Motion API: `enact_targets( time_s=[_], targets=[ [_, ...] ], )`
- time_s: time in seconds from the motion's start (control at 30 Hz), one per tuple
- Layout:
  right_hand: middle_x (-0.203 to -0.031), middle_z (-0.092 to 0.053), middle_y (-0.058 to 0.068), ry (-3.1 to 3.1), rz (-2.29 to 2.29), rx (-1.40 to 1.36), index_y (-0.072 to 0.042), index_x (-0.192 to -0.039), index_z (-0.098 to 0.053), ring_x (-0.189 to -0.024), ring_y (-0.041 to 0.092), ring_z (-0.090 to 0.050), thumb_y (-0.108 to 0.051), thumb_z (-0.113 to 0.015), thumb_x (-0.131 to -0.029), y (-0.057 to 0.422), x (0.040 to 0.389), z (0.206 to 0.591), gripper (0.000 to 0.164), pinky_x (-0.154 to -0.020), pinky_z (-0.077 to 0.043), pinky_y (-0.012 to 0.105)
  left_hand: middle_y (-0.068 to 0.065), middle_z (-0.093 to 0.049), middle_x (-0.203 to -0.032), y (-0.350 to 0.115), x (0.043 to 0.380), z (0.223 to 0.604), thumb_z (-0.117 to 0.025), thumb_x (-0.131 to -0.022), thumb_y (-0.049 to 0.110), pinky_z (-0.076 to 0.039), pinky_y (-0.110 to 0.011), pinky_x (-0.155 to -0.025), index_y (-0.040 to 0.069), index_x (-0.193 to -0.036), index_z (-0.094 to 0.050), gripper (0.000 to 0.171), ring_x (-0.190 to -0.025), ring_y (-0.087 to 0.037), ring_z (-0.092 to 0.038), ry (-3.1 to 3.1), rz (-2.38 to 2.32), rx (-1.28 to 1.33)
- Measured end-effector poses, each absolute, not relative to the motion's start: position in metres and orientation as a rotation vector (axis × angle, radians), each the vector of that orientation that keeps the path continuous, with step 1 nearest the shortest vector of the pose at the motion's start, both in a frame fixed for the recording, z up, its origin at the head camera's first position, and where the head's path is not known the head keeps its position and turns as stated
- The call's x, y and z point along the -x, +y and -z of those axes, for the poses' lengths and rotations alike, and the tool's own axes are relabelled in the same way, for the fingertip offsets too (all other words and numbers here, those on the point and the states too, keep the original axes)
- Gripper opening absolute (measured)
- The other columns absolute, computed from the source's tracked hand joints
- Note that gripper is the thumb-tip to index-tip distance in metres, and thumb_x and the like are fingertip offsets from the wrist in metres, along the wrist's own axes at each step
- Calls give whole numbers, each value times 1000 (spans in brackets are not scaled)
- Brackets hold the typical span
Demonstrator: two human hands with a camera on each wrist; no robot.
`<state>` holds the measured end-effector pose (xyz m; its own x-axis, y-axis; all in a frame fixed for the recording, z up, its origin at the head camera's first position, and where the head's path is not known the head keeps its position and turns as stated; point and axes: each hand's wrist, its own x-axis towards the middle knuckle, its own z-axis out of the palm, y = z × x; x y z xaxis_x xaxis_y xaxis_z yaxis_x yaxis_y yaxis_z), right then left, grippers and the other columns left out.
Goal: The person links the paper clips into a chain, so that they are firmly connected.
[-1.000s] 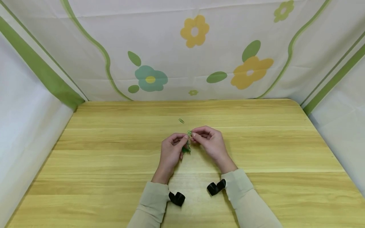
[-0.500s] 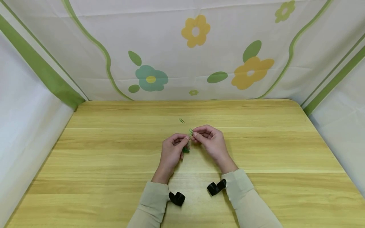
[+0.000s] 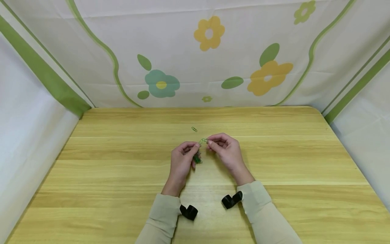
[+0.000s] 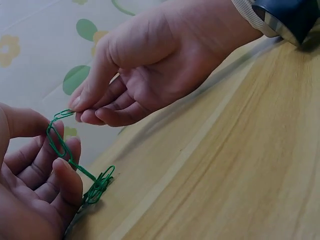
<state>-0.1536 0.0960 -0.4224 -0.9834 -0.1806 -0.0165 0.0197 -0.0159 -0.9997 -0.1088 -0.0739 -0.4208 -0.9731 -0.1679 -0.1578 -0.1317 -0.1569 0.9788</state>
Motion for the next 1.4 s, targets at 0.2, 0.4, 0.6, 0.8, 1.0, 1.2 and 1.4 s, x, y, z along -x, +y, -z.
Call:
enact_targets(
  time_s=[0.2, 0.4, 0.6, 0.8, 1.0, 1.2, 1.4],
  targets=[
    [-98, -75, 0, 1984, 2257, 98, 4, -112, -72, -89, 16, -73, 0, -72, -100, 98, 156, 422, 12, -84, -64, 27, -14, -79, -95, -73, 108, 421, -74, -103, 14, -49, -21, -51, 0, -112, -77, 17, -73, -14, -69, -2011, 2338, -329],
    [-96, -76, -4, 1939, 2277, 76, -2, -108, -75, -87, 14, -72, 1, -72, -100, 99, 158, 424, 9, -81, -61, 25, -19, -79, -113, -73, 108, 424, -72, -101, 3, -53, -22, -51, -1, -119, -75, 19, -91, -23, -80, -1978, 2404, -257],
    [-101, -76, -3, 1962, 2192, 115, 0, -110, -76, -88, 12, -70, -1, -74, -98, 99, 157, 425, 12, -81, -61, 26, -22, -79, -109, -73, 108, 425, -75, -103, 15, -45, -22, -44, 5, -121, -77, 21, -80, -19, -75, -2076, 2391, -223],
    [-96, -77, -6, 2027, 2111, 157, 4, -114, -75, -88, 10, -69, -3, -75, -99, 98, 156, 425, 16, -79, -59, 24, -23, -77, -93, -72, 107, 426, -74, -104, 22, -38, -22, -41, 5, -109, -80, 19, -63, -16, -63, -2158, 2361, -214],
    [-99, -77, 4, 2213, 2037, 74, 0, -114, -76, -85, 16, -71, -14, -77, -100, 102, 162, 427, 19, -76, -60, 26, -9, -78, -88, -73, 109, 426, -73, -104, 18, -39, -21, -41, 1, -112, -78, 20, -64, -14, -66, -2062, 2364, -283],
    [-105, -77, 8, 2446, 1744, 65, -9, -114, -78, -84, 18, -70, -21, -76, -102, 95, 183, 423, 17, -71, -60, 26, -1, -74, -84, -84, 110, 423, -70, -105, 14, -39, -19, -41, 1, -113, -73, 16, -60, -14, -66, -1779, 2349, -434],
    [-107, -78, 10, 2582, 1469, 138, -9, -114, -79, -89, 22, -72, -23, -76, -101, 71, 209, 415, 19, -72, -62, 34, 2, -72, -79, -101, 109, 420, -66, -107, 14, -40, -20, -40, 6, -111, -71, 11, -51, -12, -61, -1524, 2189, -667]
  ],
)
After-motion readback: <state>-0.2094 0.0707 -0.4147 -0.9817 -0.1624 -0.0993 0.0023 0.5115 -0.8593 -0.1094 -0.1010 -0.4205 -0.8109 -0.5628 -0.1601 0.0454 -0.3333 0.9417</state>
